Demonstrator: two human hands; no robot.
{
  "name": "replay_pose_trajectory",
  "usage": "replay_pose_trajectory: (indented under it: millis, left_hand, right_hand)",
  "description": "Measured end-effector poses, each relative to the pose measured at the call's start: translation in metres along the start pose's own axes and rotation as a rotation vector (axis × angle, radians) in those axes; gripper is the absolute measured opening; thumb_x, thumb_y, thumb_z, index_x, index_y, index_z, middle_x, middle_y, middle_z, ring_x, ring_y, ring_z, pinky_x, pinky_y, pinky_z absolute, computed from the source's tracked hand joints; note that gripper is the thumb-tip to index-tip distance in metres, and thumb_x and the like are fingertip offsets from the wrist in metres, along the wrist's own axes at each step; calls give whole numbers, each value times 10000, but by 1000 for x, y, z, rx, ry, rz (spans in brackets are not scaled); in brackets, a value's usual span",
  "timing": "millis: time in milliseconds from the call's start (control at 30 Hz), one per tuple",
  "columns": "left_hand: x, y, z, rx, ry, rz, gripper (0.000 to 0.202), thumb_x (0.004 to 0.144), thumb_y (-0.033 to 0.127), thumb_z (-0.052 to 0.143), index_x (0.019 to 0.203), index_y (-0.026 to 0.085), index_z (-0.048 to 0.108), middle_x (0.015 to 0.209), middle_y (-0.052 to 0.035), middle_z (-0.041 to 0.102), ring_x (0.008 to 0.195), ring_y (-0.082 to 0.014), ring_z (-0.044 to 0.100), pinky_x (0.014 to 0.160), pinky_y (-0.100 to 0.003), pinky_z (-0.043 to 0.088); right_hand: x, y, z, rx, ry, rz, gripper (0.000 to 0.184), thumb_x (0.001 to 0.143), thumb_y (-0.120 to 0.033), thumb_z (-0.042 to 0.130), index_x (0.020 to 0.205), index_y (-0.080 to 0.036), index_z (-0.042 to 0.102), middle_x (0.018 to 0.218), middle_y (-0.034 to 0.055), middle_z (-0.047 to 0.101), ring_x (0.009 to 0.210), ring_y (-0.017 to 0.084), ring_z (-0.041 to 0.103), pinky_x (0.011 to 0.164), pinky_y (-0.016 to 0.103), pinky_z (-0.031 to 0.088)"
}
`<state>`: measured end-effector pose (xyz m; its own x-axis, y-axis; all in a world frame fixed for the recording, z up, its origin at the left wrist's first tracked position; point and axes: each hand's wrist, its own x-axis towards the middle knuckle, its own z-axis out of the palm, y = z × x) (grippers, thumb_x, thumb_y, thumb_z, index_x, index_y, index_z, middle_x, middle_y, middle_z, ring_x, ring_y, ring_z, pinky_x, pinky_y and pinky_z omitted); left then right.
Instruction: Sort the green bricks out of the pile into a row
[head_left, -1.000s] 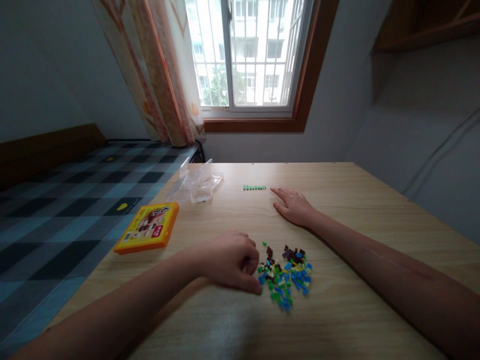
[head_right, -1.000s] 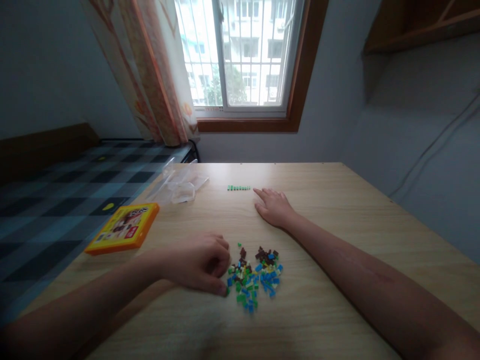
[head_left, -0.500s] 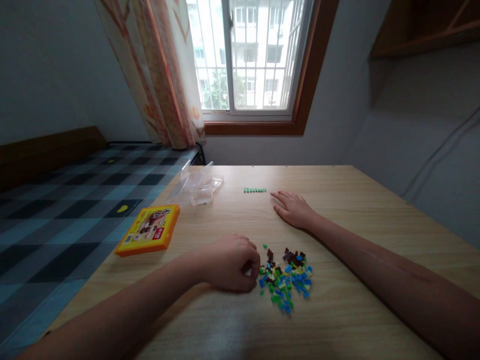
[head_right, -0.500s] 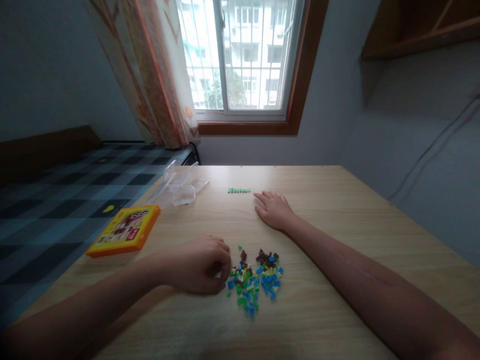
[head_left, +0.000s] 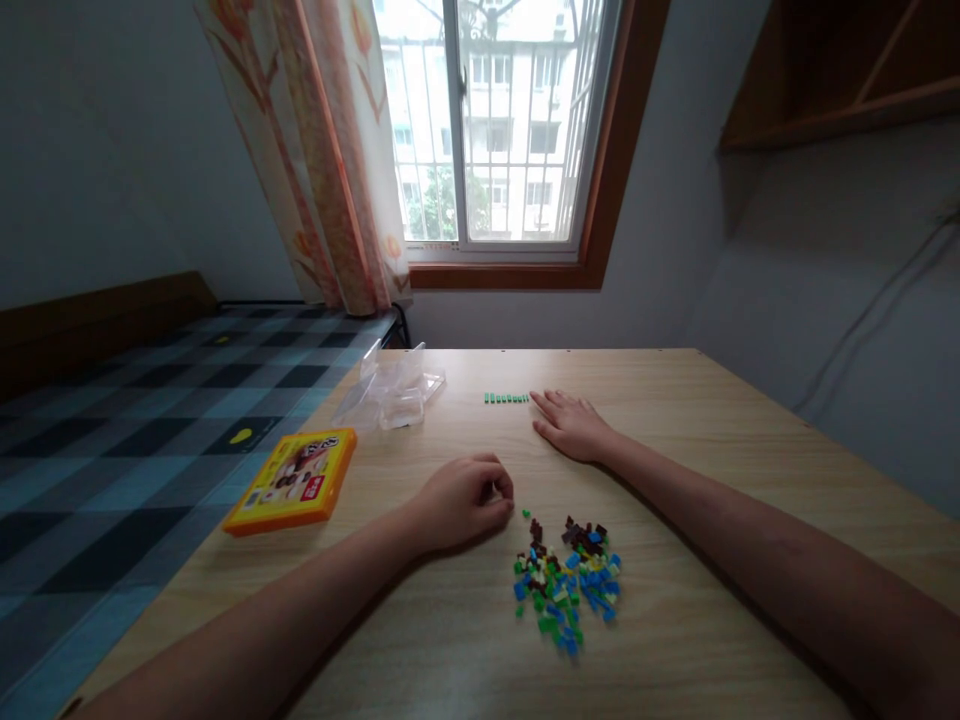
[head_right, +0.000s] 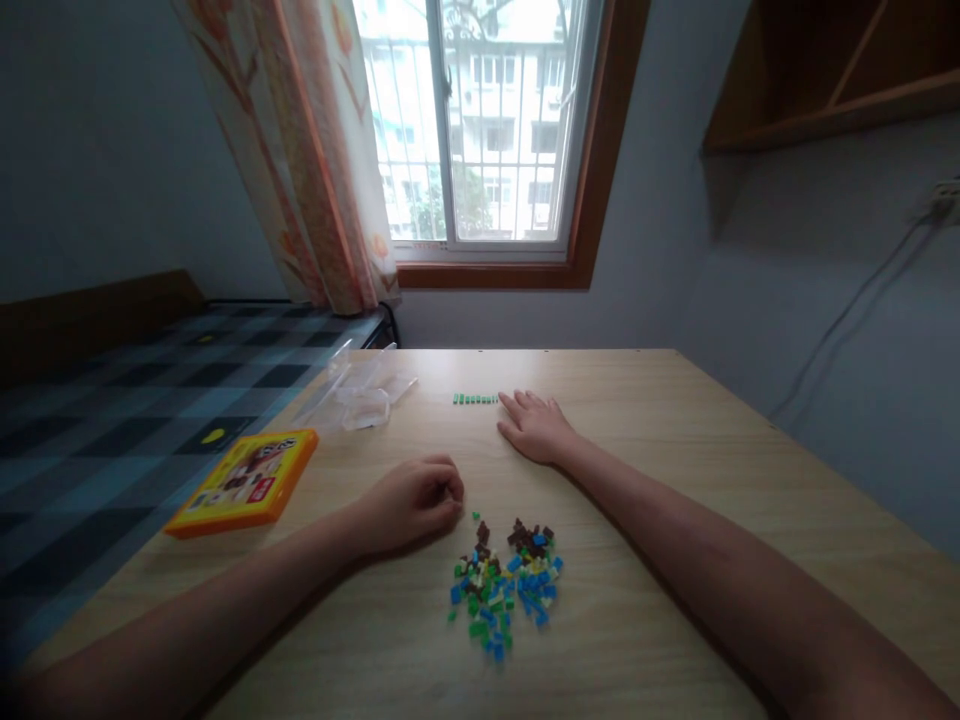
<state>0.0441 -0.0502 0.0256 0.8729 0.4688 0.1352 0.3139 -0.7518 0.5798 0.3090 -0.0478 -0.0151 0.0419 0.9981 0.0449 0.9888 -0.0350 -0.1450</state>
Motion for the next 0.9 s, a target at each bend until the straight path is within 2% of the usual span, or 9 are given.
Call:
replay_pose_trajectory:
  millis: [133, 567, 900]
  left_hand:
    - [-1, -3, 3, 16, 28, 5, 67, 766, 191, 626, 781, 182, 691, 862, -17, 637, 713, -131, 571, 671, -234, 435]
    - [-2, 0, 5, 11, 60, 9, 69, 753, 160, 617, 776, 185, 678, 849, -7, 630, 692, -121, 566, 643, -225, 420]
    - [-4, -1, 6, 18, 61, 6, 62, 755, 155, 629, 780, 184, 679, 850, -5, 629, 697, -120, 568, 650, -226, 422]
  right_hand:
    - [13, 1, -3, 5, -37, -6, 656, 1004, -584, 265, 1590, -300, 182, 1631, 109, 173, 1509, 315, 176, 1179, 597, 156]
    - [16, 6, 0, 38, -20, -24, 571, 1019, -565, 246, 1550, -363, 303, 1628, 77, 202, 1497, 338, 202, 1175, 592, 160]
    - [19, 24, 7, 84, 74, -82, 568, 1021, -557, 282, 1519, -310, 402, 1611, 81, 258, 1472, 286, 294, 1194, 437, 239]
